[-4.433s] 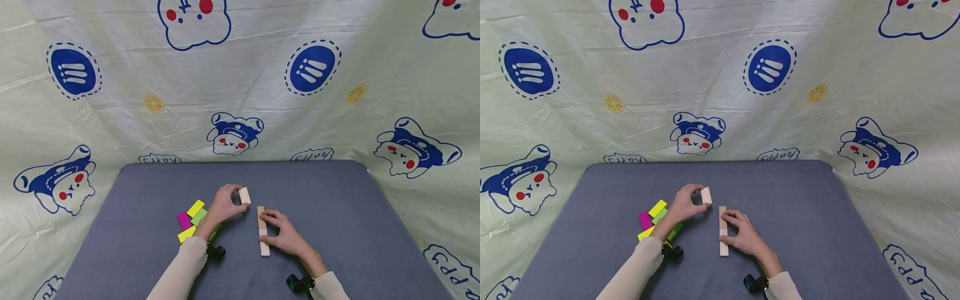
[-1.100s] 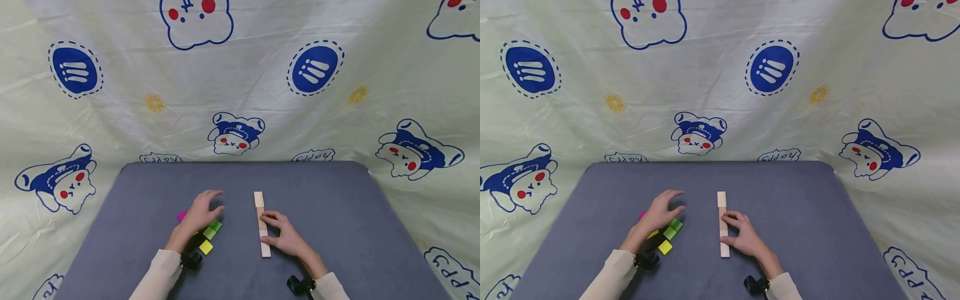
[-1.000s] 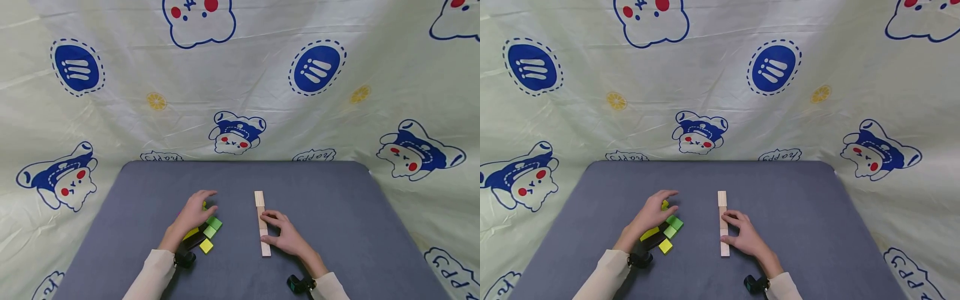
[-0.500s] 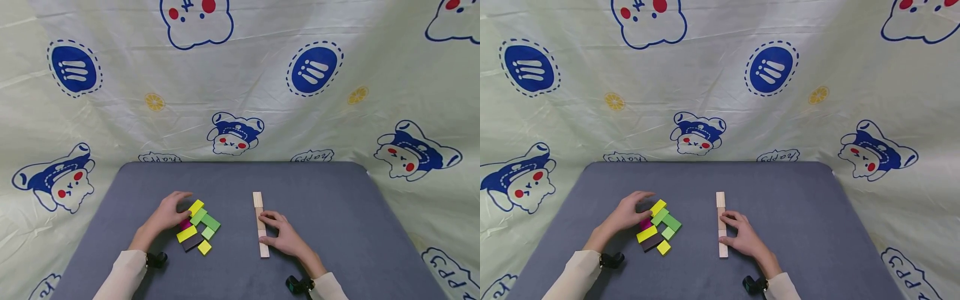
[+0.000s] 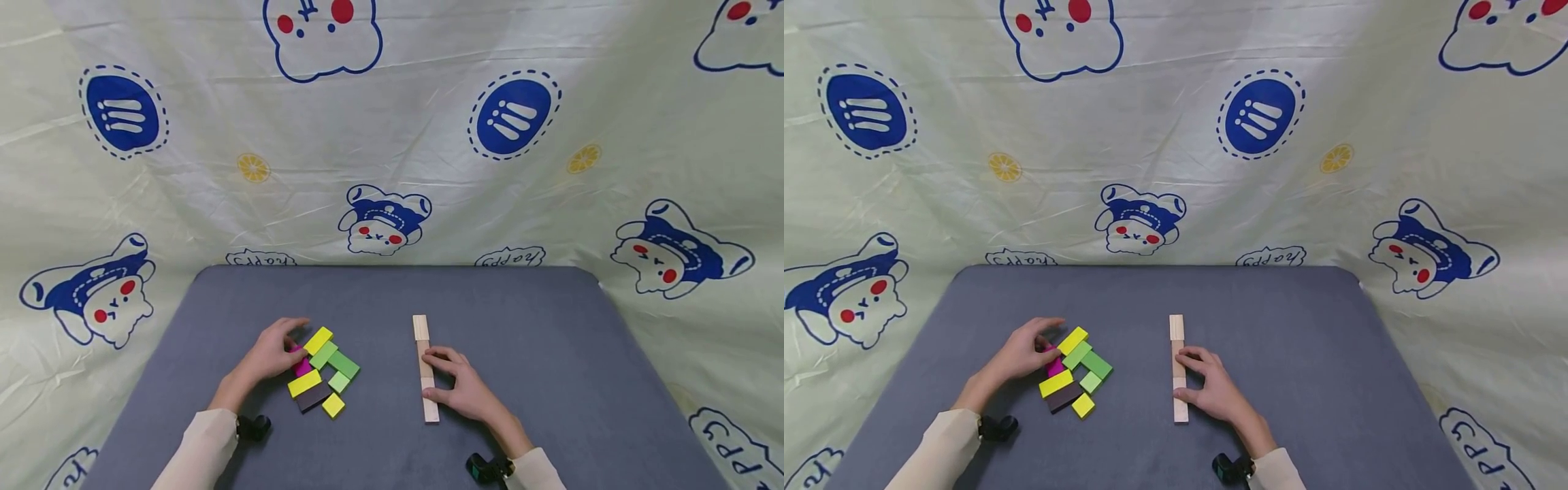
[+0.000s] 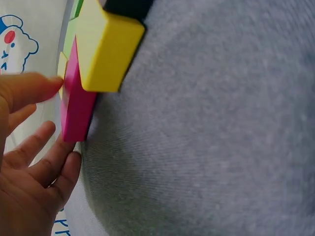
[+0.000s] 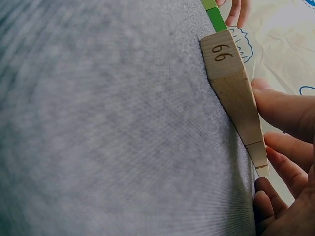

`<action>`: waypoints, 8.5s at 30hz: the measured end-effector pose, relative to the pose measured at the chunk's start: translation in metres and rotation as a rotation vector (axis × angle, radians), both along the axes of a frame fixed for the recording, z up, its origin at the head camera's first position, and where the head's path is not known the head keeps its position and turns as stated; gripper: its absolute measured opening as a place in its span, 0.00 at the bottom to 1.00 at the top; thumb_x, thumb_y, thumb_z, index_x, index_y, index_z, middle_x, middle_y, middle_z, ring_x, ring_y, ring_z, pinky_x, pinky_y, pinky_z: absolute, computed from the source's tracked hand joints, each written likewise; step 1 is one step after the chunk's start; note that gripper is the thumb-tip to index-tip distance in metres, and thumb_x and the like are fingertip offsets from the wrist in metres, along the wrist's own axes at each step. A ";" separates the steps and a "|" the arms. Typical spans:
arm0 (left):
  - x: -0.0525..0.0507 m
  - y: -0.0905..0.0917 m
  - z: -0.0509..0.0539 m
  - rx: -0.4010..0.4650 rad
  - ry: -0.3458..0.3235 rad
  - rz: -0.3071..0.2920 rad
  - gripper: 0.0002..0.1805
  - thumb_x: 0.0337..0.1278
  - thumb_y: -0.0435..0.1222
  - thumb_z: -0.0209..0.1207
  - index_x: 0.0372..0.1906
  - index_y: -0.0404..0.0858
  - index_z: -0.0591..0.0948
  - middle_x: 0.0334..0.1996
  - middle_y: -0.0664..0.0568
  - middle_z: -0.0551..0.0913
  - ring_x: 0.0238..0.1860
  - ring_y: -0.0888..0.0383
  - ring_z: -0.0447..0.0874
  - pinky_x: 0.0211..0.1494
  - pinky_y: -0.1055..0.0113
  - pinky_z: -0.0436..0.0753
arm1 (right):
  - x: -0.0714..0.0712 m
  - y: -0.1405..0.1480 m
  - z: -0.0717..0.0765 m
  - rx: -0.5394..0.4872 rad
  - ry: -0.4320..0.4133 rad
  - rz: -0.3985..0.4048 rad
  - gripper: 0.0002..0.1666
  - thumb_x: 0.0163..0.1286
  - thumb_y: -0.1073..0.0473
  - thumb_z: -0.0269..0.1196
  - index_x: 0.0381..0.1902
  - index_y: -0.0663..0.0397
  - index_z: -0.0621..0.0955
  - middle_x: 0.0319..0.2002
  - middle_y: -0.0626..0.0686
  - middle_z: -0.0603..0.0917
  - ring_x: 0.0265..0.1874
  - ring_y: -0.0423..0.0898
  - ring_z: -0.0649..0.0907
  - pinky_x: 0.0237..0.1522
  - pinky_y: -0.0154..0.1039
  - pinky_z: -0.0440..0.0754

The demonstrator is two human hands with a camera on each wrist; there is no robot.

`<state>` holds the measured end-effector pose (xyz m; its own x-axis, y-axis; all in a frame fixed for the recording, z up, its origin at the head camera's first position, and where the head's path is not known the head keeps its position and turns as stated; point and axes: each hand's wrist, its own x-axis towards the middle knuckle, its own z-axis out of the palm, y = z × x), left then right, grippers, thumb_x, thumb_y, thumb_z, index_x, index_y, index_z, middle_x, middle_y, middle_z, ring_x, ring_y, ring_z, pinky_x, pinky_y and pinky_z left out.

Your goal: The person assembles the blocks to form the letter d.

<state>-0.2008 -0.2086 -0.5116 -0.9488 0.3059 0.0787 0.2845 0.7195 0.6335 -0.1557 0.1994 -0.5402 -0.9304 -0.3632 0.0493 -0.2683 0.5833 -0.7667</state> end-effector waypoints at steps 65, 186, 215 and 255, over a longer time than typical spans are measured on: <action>-0.050 0.009 0.008 -0.026 -0.225 -0.041 0.35 0.52 0.38 0.72 0.67 0.41 0.76 0.44 0.45 0.80 0.45 0.51 0.75 0.44 0.60 0.76 | -0.001 0.002 -0.001 -0.014 0.022 0.016 0.37 0.60 0.51 0.76 0.66 0.56 0.81 0.68 0.53 0.76 0.68 0.58 0.71 0.65 0.62 0.71; 0.023 0.150 0.023 0.238 0.050 0.128 0.35 0.66 0.41 0.65 0.76 0.42 0.68 0.67 0.44 0.77 0.68 0.43 0.72 0.69 0.42 0.74 | 0.000 -0.002 -0.007 -0.008 0.018 -0.029 0.36 0.58 0.51 0.78 0.64 0.52 0.83 0.66 0.50 0.78 0.65 0.54 0.72 0.65 0.60 0.71; 0.086 0.020 -0.012 0.227 0.173 0.317 0.32 0.58 0.34 0.72 0.68 0.37 0.77 0.61 0.44 0.81 0.55 0.44 0.80 0.48 0.53 0.84 | -0.006 0.003 -0.001 0.018 0.014 -0.033 0.37 0.58 0.51 0.78 0.65 0.52 0.82 0.67 0.51 0.77 0.67 0.58 0.71 0.66 0.64 0.70; 0.032 -0.038 -0.014 0.108 0.015 -0.138 0.25 0.56 0.36 0.71 0.60 0.39 0.83 0.56 0.48 0.86 0.50 0.57 0.79 0.47 0.66 0.77 | -0.004 0.001 -0.003 0.026 -0.014 -0.026 0.37 0.59 0.50 0.78 0.66 0.52 0.82 0.68 0.51 0.77 0.68 0.57 0.71 0.66 0.64 0.70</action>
<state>-0.1690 -0.2465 -0.5251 -0.8970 0.4219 0.1320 0.3857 0.6008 0.7002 -0.1599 0.2006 -0.5432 -0.9402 -0.3395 0.0272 -0.2420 0.6099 -0.7547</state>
